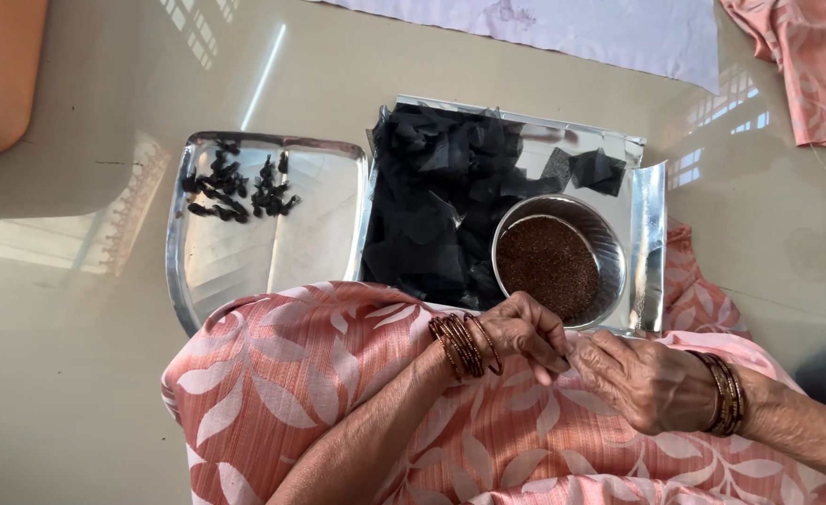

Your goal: Placing small seeds inside fabric squares and folding them into pouches.

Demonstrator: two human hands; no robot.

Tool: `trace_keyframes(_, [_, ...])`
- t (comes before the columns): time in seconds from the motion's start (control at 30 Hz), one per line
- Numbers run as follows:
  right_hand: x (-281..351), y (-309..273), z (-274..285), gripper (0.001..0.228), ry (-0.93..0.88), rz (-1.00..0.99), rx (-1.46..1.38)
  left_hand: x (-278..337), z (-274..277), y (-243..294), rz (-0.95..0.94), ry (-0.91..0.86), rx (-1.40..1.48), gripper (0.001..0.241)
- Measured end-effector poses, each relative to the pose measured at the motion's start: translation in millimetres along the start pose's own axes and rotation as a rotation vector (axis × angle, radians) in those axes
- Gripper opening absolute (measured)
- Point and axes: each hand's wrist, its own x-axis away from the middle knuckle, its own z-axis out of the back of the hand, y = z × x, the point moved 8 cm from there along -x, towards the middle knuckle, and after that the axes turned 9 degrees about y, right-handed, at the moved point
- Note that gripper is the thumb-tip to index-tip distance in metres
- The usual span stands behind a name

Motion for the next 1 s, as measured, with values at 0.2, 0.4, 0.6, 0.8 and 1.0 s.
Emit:
trace_keyframes(0.2, [21, -7, -47, 0.024, -0.014, -0.038, 0.058, 5, -3, 6, -0.004, -0.009, 0.028, 0.012])
trace_keyframes(0.4, [20, 80, -69, 0.013, -0.031, -1.193, -0.569, 17, 2, 51, -0.577, 0.383, -0.700, 0.007])
trace_keyframes(0.6, [46, 101, -130, 0.024, 0.231, -1.690, -1.453, 47, -6, 91, -0.900, 0.612, -1.389, 0.035])
trace_keyframes(0.8, [-13, 125, -156, 0.024, 0.548, -1.439, -2.155, 55, 27, 122, -0.974, 0.652, -1.582, 0.017])
trace_keyframes(1.0, [-72, 174, -133, 0.045, 0.681, -1.423, -1.799, 57, 148, 174, -1.017, 1.041, -1.534, 0.012])
